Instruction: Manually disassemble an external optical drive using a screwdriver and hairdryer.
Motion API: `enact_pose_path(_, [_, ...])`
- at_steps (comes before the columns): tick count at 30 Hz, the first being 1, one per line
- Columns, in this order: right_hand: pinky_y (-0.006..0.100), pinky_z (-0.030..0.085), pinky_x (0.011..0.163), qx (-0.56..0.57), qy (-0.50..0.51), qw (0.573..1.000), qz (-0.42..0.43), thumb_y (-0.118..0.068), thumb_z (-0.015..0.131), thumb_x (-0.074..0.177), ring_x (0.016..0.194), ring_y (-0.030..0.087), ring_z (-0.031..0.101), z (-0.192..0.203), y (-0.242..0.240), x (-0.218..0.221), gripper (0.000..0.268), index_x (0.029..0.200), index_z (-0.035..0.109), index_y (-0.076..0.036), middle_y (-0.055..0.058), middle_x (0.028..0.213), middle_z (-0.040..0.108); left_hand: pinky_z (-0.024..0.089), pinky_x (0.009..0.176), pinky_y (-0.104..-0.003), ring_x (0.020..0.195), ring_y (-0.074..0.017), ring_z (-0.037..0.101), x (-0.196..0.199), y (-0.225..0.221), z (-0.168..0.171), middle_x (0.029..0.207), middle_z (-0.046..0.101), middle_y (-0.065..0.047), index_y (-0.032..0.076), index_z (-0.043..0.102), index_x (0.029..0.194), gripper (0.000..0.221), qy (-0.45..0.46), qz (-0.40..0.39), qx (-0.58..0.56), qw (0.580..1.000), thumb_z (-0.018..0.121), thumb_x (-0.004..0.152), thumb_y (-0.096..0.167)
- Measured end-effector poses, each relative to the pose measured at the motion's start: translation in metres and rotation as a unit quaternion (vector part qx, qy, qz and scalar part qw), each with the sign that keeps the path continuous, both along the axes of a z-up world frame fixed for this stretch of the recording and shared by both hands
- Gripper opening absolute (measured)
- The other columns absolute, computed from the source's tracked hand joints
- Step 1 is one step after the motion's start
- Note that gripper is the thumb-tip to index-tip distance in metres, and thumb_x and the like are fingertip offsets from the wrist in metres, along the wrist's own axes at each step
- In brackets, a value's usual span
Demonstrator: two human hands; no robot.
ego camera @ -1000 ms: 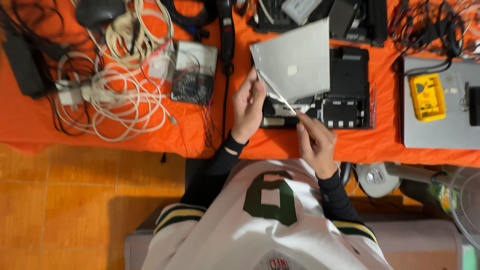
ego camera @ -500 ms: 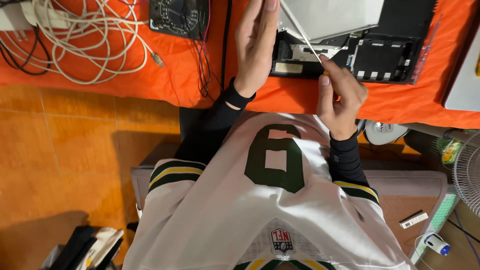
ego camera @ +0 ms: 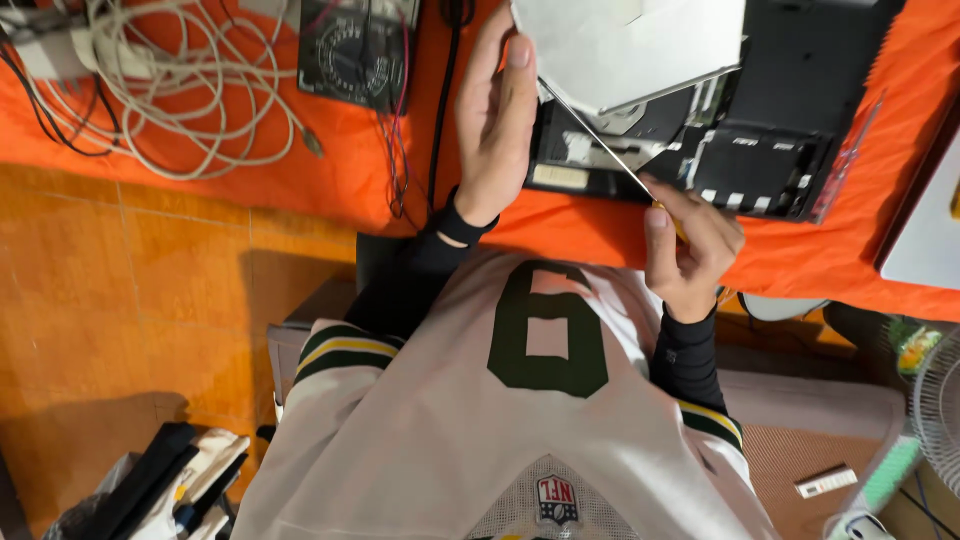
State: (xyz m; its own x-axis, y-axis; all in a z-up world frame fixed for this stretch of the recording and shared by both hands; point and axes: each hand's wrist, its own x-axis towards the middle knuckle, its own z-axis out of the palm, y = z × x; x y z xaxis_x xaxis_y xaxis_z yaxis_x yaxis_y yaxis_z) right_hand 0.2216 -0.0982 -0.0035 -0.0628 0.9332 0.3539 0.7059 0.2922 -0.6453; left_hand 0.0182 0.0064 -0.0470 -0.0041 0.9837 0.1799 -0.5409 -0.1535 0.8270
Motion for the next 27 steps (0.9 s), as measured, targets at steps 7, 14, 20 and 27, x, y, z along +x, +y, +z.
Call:
enact_pose_path(7, [0.026, 0.040, 0.059, 0.000, 0.006, 1.000, -0.007, -0.003, 0.064, 0.102, 0.060, 0.014, 0.053, 0.017, 0.017, 0.006, 0.021, 0.120, 0.074, 0.003, 0.014, 0.093, 0.075, 0.027, 0.063, -0.015, 0.071, 0.0009, 0.034, 0.019, 0.005, 0.018, 0.093, 0.049, 0.007, -0.001, 0.048, 0.149, 0.034, 0.004, 0.017, -0.046, 0.999, 0.050, 0.122, 0.020])
enact_pose_path(14, [0.028, 0.054, 0.081, 0.020, 0.099, 0.990, -0.093, -0.006, 0.059, 0.113, 0.092, 0.021, 0.070, 0.009, 0.016, 0.016, 0.019, 0.128, 0.067, 0.003, 0.016, 0.113, 0.073, 0.026, 0.061, -0.014, 0.071, 0.0024, 0.033, 0.016, 0.007, 0.025, 0.099, 0.054, 0.005, -0.001, 0.042, 0.152, 0.041, -0.071, 0.065, -0.064, 0.993, 0.049, 0.119, 0.023])
enact_pose_path(20, [0.028, 0.038, 0.057, -0.012, -0.011, 0.999, -0.033, -0.001, 0.064, 0.102, 0.062, 0.017, 0.052, 0.013, 0.028, 0.005, 0.022, 0.123, 0.072, 0.004, 0.012, 0.084, 0.065, 0.028, 0.066, -0.017, 0.078, -0.0010, 0.037, 0.015, -0.004, 0.012, 0.107, 0.057, 0.002, -0.002, 0.040, 0.150, 0.044, -0.069, 0.065, -0.082, 0.992, 0.050, 0.118, 0.027])
enact_pose_path(27, [0.032, 0.041, 0.057, -0.016, -0.052, 0.997, 0.052, 0.000, 0.067, 0.098, 0.056, 0.016, 0.050, 0.015, 0.041, -0.002, 0.022, 0.119, 0.075, 0.001, 0.008, 0.074, 0.058, 0.037, 0.093, -0.020, 0.107, -0.0046, 0.045, 0.017, -0.001, 0.022, 0.126, 0.053, -0.003, -0.002, 0.037, 0.153, 0.050, -0.066, 0.093, -0.098, 0.989, 0.048, 0.114, 0.027])
